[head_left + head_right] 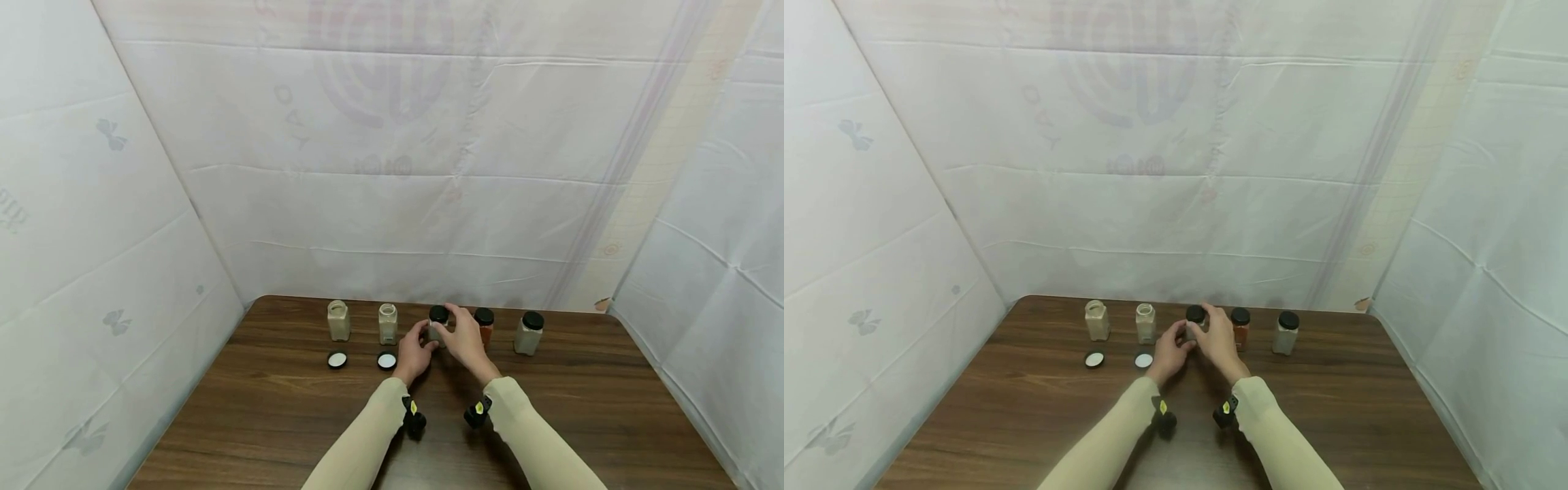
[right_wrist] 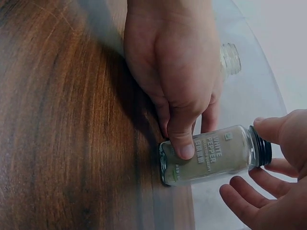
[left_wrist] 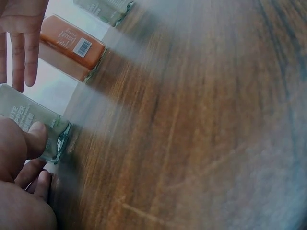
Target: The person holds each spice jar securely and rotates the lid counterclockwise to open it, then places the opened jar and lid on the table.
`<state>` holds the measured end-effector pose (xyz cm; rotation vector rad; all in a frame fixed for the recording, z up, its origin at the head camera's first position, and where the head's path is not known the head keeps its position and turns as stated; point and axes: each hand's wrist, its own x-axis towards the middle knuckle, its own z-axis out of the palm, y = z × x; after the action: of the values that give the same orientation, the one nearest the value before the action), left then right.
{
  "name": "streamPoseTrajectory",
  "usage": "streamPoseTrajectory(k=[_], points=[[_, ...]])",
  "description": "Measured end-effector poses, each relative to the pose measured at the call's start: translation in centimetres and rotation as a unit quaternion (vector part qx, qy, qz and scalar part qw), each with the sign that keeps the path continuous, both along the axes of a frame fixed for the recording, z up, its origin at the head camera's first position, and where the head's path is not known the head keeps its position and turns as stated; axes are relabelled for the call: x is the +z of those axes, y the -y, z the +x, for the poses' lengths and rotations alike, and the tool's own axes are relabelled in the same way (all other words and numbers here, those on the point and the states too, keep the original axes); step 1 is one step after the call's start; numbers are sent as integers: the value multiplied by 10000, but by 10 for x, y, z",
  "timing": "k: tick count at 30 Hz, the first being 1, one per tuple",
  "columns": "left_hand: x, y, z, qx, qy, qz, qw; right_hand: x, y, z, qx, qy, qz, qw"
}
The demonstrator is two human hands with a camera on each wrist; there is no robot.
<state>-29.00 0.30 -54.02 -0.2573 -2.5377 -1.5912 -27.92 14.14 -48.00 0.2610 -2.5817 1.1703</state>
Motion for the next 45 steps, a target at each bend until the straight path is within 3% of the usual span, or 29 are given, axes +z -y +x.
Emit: streamPoseTrajectory(k=[10,26,36,45], points=[[-4,2,-1,-8,-172,-87,9998,0,1,0,-46,47,44,10000],[-4,2,0,-21,107,-82,9999,-4,4,-2,-110,211,-143,9996],[1,-3,1,48,142,-69,9999,-2,3,-4,-198,152,-236,9994],[-3,-4,-2,115,128,-127,9998,-3,4,-7,-273,123,-263,9992]])
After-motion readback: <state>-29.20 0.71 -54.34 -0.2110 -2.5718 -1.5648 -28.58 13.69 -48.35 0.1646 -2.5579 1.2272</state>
